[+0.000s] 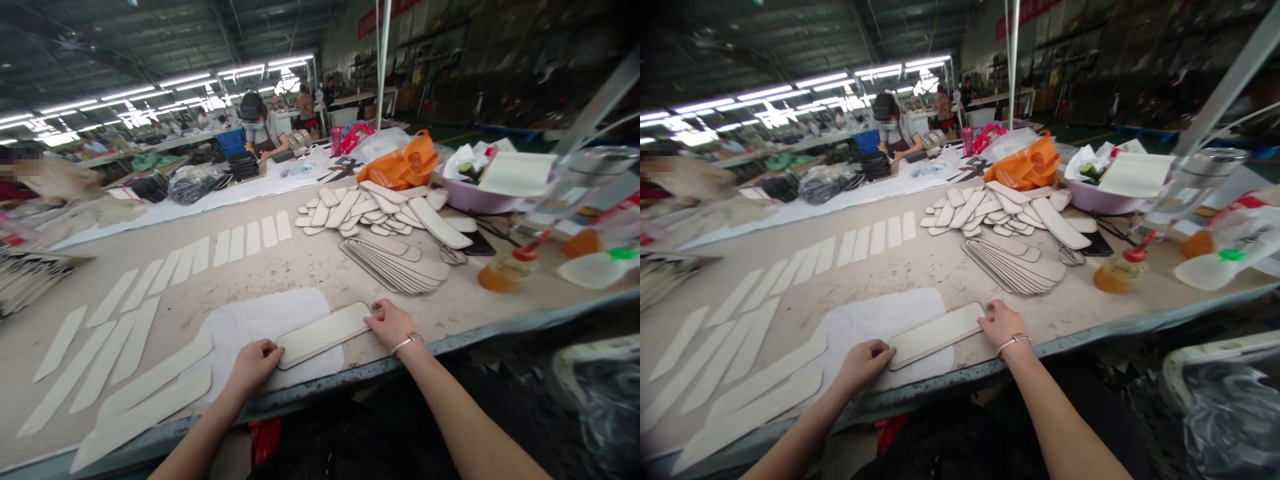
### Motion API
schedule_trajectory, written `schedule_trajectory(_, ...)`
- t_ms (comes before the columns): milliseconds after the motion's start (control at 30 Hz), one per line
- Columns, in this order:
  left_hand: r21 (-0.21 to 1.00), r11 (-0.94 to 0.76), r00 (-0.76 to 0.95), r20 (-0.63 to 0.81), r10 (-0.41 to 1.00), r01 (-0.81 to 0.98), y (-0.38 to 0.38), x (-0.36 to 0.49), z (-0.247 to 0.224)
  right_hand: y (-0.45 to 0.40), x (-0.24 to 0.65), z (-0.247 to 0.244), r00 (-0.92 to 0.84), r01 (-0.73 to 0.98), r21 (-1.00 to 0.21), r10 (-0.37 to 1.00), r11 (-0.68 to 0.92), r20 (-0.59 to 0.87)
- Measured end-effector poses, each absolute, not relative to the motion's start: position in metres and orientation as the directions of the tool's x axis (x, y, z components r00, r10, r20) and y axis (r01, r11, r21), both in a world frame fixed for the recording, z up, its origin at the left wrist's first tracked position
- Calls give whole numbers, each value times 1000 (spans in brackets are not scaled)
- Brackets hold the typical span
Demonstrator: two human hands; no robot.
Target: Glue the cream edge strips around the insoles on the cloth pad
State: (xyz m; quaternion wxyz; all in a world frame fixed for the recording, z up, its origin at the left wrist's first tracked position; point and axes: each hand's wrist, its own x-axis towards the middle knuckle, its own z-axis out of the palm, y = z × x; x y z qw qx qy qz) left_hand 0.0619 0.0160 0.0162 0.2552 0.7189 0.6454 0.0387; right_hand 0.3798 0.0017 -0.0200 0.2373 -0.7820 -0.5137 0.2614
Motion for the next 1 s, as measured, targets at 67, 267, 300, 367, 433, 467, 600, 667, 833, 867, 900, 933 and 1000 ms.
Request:
schedule_trajectory(67, 412, -33, 158, -273, 949, 910, 17, 62, 17, 2, 380, -20, 329, 689, -627, 928, -364, -176)
schedule_trajectory(267, 417, -49, 172, -262, 950, 908, 17, 62, 17, 3, 380, -18, 312, 702, -616, 932, -358, -187)
schedule_trajectory(300, 419, -55, 177, -258, 950, 906, 17, 62, 17, 3, 380, -18, 311, 703, -613, 931, -359, -189)
schedule_trajectory(367, 424, -64, 184, -250, 951, 904, 17, 61, 17, 3, 380, -18, 309, 706, -610, 932, -359, -191)
schedule_trajectory(433, 429, -69, 188, -241, 952, 901, 15, 59, 16, 3, 380, -18, 307, 711, -606, 933, -357, -190)
schedule_trajectory(467, 433, -74, 189, -227, 955, 898, 13, 57, 14, 3, 380, -19, 305, 713, -604, 934, -355, -188)
schedule_trajectory(600, 520, -243, 299, -26, 954, 819, -2, 42, 4, 3, 381, -21, 291, 731, -593, 940, -338, -178)
schedule_trajectory(667, 546, -424, 445, 103, 890, 723, -9, 33, -1, 3, 382, -22, 290, 738, -586, 941, -335, -173)
schedule_trajectory(833, 454, -687, 686, 203, 699, 567, -13, 22, -5, 3, 381, -20, 289, 741, -580, 940, -338, -179)
schedule_trajectory(867, 445, -696, 688, 212, 694, 564, -12, 22, -5, 3, 381, -19, 289, 741, -578, 940, -341, -184)
schedule_trajectory(900, 439, -698, 683, 224, 695, 566, -11, 22, -6, 3, 381, -19, 288, 743, -574, 939, -344, -189)
schedule_trajectory(933, 435, -697, 676, 233, 699, 570, -11, 22, -6, 3, 381, -19, 289, 745, -570, 938, -347, -193)
schedule_trajectory(1000, 432, -696, 671, 241, 702, 573, -10, 22, -8, 3, 381, -18, 289, 749, -562, 936, -351, -200)
